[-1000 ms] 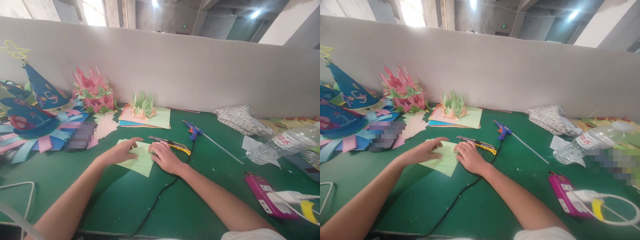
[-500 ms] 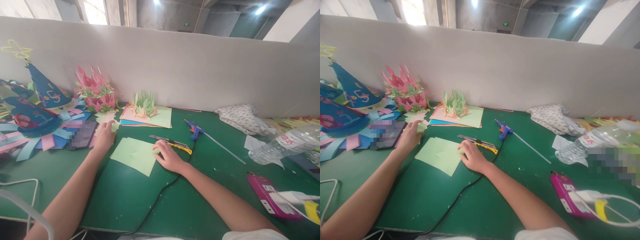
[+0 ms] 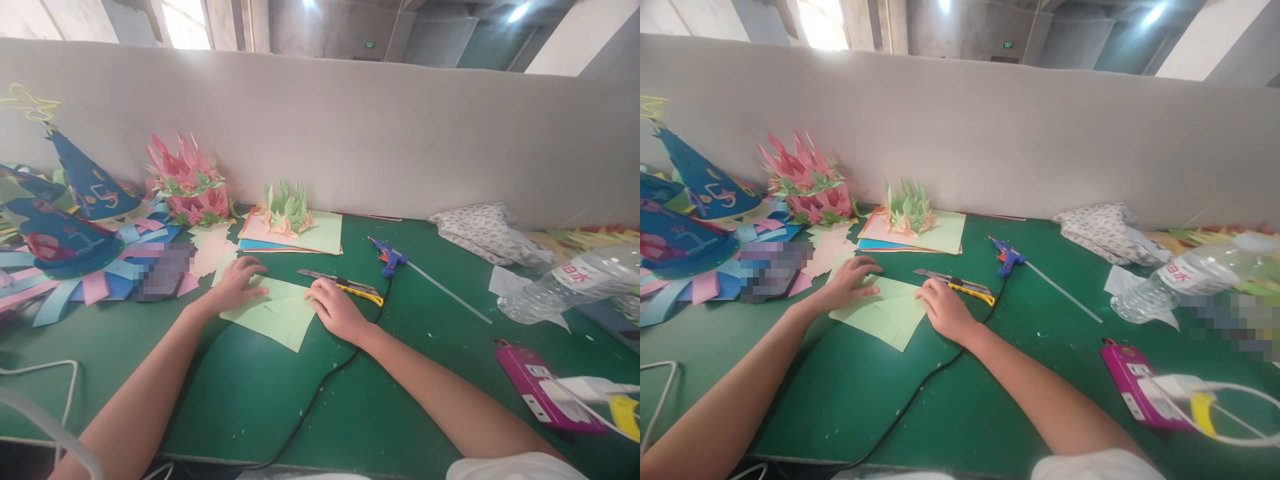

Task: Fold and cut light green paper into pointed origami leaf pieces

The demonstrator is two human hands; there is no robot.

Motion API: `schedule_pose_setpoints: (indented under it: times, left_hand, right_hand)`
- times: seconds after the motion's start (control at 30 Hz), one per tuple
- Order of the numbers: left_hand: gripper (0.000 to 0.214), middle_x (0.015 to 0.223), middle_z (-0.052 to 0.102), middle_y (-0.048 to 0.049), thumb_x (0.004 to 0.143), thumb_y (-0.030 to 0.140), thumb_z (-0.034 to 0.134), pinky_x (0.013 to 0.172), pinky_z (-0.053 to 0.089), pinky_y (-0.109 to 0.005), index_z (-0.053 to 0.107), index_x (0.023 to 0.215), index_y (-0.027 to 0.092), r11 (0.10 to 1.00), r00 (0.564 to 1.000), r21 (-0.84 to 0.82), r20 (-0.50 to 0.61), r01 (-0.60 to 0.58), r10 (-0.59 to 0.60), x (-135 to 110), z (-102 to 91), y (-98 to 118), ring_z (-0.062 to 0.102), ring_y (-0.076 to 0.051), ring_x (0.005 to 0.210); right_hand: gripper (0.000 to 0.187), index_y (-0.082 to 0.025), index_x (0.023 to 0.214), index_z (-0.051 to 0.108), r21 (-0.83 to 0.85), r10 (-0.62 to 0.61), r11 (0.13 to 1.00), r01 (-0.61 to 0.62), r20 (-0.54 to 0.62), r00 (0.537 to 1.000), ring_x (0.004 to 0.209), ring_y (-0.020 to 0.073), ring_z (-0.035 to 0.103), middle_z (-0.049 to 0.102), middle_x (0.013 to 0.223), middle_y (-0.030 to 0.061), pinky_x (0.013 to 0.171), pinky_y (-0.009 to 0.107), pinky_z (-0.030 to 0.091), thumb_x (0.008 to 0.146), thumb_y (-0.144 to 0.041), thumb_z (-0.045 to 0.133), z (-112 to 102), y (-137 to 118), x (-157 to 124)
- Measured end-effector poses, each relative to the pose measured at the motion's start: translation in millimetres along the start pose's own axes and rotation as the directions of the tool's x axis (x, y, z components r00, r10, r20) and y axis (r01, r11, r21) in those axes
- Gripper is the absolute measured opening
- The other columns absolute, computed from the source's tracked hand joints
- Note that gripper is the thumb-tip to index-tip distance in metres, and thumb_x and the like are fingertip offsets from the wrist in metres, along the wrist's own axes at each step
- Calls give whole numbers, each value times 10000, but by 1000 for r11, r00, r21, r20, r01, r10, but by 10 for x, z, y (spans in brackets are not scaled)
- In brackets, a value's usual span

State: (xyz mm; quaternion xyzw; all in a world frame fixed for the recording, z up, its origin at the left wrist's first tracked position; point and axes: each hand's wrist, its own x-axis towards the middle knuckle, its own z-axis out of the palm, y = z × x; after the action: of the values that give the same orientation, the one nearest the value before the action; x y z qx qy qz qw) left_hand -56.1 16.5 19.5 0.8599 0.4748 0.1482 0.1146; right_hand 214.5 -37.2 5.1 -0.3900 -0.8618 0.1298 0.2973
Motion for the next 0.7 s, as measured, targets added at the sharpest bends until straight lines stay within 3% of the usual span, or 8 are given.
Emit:
schedule_pose_setpoints:
  times: [0.07, 0.13, 0.23, 0.37, 0.57, 0.7]
  left_hand:
    - [607, 1287, 392, -96, 746, 609, 494, 999, 272, -459, 440, 1242, 264, 996, 986, -48, 143, -81, 87, -23, 10, 86, 334, -305, 1214]
    - [768, 1335, 343, -95, 649, 656, 567, 1015, 215, -498, 369, 1299, 298, 993, 972, -57, 204, -107, 116, -51, -6, 149, 281, -343, 1239]
    - [861, 1344, 331, -88, 581, 678, 606, 1016, 182, -513, 344, 1314, 311, 992, 965, -55, 231, -113, 122, -77, -54, 208, 254, -368, 1238]
    - [847, 1285, 375, -92, 576, 682, 605, 982, 246, -470, 380, 1285, 275, 990, 957, -79, 256, -118, 134, -74, -91, 275, 313, -345, 1177]
    - [787, 1178, 412, -77, 553, 694, 613, 954, 265, -454, 435, 1199, 280, 985, 953, -100, 257, -140, 161, -72, -59, 407, 346, -310, 1094]
    - [727, 1131, 423, -69, 575, 692, 597, 923, 291, -441, 458, 1158, 280, 987, 958, -108, 248, -120, 144, -73, -48, 451, 368, -293, 1046]
  right_hand:
    - [268, -194, 896, 562, 2, 37, 999, -37, -85, 996, 866, 185, 516, 501, 930, 67, 771, 326, 446, 830, -37, 355, 0, 47, -3]
    - [280, -190, 885, 581, -1, 90, 996, -91, -174, 981, 848, 190, 522, 496, 926, 73, 749, 330, 455, 834, -43, 348, -19, 99, 0]
    - [264, -192, 948, 601, 1, 149, 988, -155, -278, 949, 863, 200, 529, 491, 956, 83, 757, 347, 465, 861, -103, 368, -71, 182, 16]
    - [275, -211, 1055, 594, 48, 231, 972, -229, -358, 905, 917, 216, 534, 497, 1045, 94, 770, 371, 482, 871, -164, 395, -133, 281, 48]
    - [186, -220, 954, 609, 303, 393, 908, -288, -383, 836, 774, 181, 576, 520, 1047, 83, 592, 313, 530, 809, -230, 492, -170, 343, 91]
    - [127, -193, 813, 603, 473, 503, 814, -338, -282, 817, 610, 130, 562, 593, 936, 53, 519, 268, 502, 781, -284, 520, -196, 354, 101]
